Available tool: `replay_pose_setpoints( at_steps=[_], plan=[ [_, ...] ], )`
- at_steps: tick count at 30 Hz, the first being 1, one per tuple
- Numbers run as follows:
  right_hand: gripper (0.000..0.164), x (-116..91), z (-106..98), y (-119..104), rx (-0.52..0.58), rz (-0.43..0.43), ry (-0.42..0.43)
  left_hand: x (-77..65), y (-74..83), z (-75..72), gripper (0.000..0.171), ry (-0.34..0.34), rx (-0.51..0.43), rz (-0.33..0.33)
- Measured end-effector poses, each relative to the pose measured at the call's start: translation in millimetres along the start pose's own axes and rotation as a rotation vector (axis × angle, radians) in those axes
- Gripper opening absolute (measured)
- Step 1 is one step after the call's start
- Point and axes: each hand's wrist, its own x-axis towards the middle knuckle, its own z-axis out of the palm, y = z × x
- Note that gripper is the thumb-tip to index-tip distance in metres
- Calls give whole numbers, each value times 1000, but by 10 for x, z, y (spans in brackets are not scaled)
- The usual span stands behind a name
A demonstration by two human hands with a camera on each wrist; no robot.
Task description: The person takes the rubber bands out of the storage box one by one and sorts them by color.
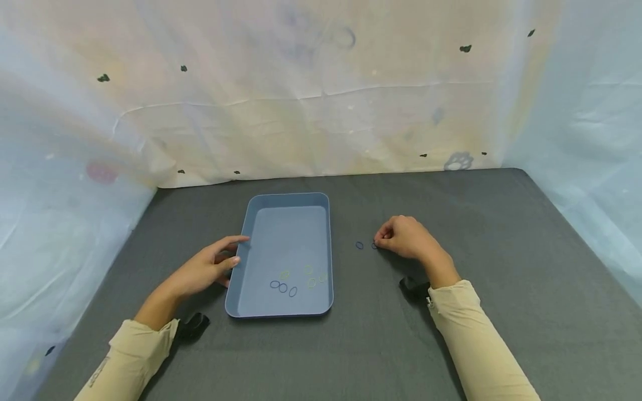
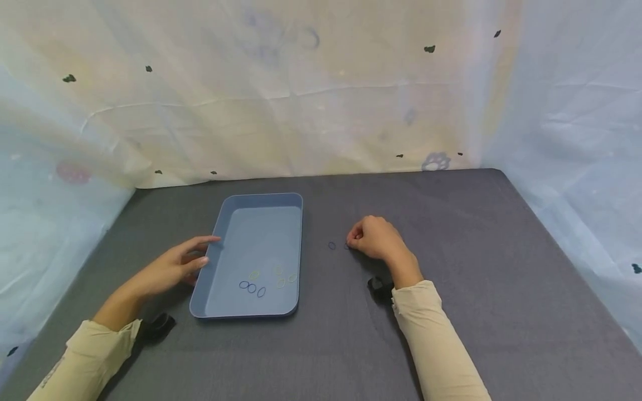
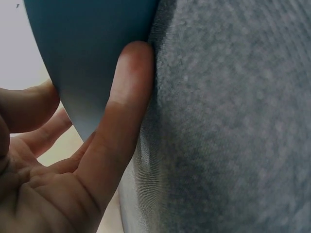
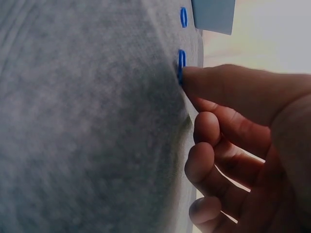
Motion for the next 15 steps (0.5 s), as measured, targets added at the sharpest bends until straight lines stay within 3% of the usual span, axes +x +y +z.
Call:
replay_pose_setpoints(
  at_steps=[15],
  plan=[
    [12,-12,16,-8,-8,7,20,-13,4,4,55,9,-8,-9]
  ],
)
